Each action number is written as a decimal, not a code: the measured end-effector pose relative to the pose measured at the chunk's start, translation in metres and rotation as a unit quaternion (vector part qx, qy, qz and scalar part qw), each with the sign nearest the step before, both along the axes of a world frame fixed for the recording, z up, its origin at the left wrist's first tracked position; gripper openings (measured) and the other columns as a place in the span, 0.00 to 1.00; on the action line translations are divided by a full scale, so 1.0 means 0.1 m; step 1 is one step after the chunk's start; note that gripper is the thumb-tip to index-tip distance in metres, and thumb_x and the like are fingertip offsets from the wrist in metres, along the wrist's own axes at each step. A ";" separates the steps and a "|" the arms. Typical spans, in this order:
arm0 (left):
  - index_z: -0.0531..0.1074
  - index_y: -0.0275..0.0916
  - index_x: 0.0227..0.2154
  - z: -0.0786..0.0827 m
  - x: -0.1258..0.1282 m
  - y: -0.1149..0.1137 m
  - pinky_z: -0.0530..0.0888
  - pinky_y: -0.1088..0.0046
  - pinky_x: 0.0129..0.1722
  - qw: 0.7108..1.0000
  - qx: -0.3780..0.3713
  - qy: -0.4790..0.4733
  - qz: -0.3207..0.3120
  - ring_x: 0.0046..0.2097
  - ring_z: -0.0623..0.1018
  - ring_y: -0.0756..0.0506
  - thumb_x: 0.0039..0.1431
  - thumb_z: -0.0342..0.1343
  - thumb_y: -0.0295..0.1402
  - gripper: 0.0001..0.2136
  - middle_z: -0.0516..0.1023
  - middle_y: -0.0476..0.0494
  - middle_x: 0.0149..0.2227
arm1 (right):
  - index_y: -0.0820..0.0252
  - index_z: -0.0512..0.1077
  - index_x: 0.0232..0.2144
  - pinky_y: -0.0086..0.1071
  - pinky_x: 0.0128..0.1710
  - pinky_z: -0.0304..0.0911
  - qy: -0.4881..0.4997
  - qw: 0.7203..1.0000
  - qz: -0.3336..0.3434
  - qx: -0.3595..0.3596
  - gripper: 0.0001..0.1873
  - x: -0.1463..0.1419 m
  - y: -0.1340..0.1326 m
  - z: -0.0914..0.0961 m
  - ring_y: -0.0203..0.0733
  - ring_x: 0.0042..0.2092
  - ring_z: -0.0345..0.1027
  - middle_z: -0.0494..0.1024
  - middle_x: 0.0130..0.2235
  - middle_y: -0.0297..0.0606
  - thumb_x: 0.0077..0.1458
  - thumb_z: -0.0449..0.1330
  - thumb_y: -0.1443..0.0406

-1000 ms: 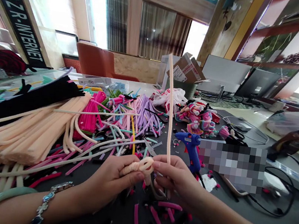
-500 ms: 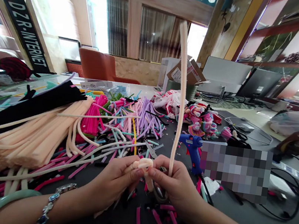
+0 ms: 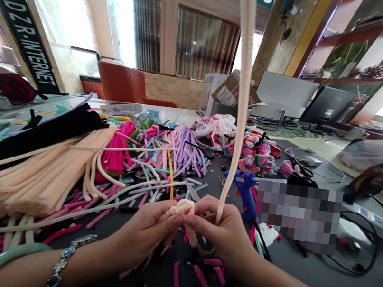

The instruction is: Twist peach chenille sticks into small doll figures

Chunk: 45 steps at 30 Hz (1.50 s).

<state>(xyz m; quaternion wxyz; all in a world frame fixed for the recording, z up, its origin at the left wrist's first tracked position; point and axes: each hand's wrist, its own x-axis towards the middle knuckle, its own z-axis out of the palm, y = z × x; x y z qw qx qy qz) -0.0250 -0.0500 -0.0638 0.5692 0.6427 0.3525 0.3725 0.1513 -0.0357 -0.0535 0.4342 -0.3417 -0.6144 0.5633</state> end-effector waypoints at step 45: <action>0.65 0.33 0.29 -0.01 0.04 0.02 0.53 0.80 0.19 0.995 -0.069 -0.070 -0.010 0.21 0.57 0.56 0.59 0.50 0.45 0.17 0.59 0.54 0.19 | 0.64 0.73 0.28 0.27 0.26 0.57 -0.013 0.997 -0.031 -0.067 0.17 0.02 0.04 -0.01 0.33 0.25 0.63 0.72 0.23 0.33 0.39 0.69 0.58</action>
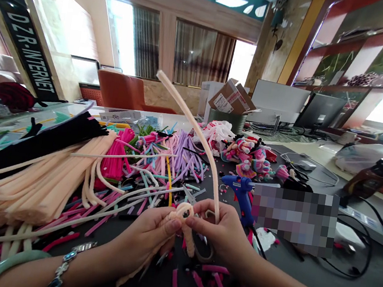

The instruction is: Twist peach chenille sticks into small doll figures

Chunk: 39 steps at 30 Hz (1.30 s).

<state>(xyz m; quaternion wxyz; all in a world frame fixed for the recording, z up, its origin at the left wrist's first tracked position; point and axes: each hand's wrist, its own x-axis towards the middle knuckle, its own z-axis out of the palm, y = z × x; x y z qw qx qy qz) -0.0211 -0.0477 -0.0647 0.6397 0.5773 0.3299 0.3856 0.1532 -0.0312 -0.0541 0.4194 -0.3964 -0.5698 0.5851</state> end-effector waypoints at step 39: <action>0.66 0.33 0.32 -0.07 -0.01 -0.02 0.51 0.78 0.20 1.000 -0.005 0.025 -0.011 0.22 0.55 0.55 0.61 0.47 0.45 0.17 0.58 0.53 0.22 | 0.61 0.76 0.28 0.25 0.23 0.60 -0.177 0.875 -0.128 0.432 0.03 -0.01 -0.10 -0.07 0.32 0.24 0.63 0.70 0.25 0.35 0.50 0.61 0.70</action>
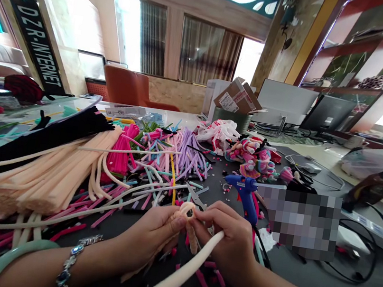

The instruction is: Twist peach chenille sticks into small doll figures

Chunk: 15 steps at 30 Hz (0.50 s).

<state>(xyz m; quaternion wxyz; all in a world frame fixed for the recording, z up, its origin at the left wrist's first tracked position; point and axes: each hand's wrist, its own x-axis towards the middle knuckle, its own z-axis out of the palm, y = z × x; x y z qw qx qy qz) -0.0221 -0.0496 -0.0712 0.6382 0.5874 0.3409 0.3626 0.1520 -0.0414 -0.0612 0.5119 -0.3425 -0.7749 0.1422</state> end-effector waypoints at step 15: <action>0.63 0.35 0.30 0.08 0.01 -0.01 0.49 0.77 0.20 1.000 0.004 -0.024 -0.019 0.23 0.52 0.55 0.61 0.48 0.45 0.16 0.55 0.55 0.22 | 0.62 0.74 0.27 0.25 0.24 0.63 -0.030 0.996 0.004 0.087 0.04 0.02 -0.02 0.06 0.33 0.25 0.67 0.73 0.25 0.37 0.52 0.60 0.70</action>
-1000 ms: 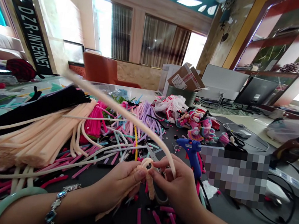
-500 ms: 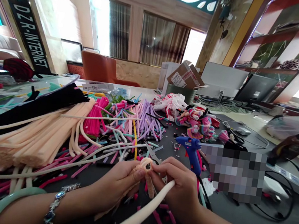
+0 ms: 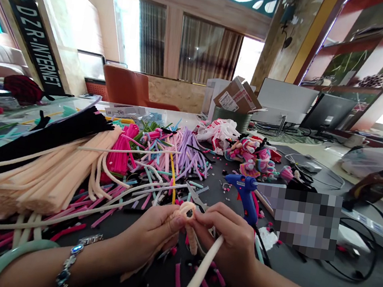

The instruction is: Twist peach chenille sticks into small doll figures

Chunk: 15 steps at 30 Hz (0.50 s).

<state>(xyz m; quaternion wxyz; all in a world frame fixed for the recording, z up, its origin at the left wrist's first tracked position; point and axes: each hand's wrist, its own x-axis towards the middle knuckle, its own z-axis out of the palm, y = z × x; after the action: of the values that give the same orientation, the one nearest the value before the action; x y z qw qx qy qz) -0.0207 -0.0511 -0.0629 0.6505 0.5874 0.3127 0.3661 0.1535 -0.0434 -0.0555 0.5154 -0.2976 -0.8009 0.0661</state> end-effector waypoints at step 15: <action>0.64 0.35 0.31 -0.02 -0.01 0.01 0.50 0.78 0.20 1.000 0.000 -0.001 0.003 0.22 0.53 0.55 0.60 0.49 0.45 0.15 0.55 0.56 0.21 | 0.61 0.76 0.29 0.25 0.23 0.63 0.015 1.000 -0.005 -0.011 0.03 0.02 0.02 0.08 0.33 0.24 0.65 0.72 0.25 0.36 0.49 0.64 0.67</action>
<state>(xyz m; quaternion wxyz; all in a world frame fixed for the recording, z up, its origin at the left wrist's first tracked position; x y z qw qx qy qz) -0.0221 -0.0500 -0.0644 0.6500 0.5860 0.3135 0.3686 0.1557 -0.0416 -0.0479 0.5248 -0.3059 -0.7906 0.0767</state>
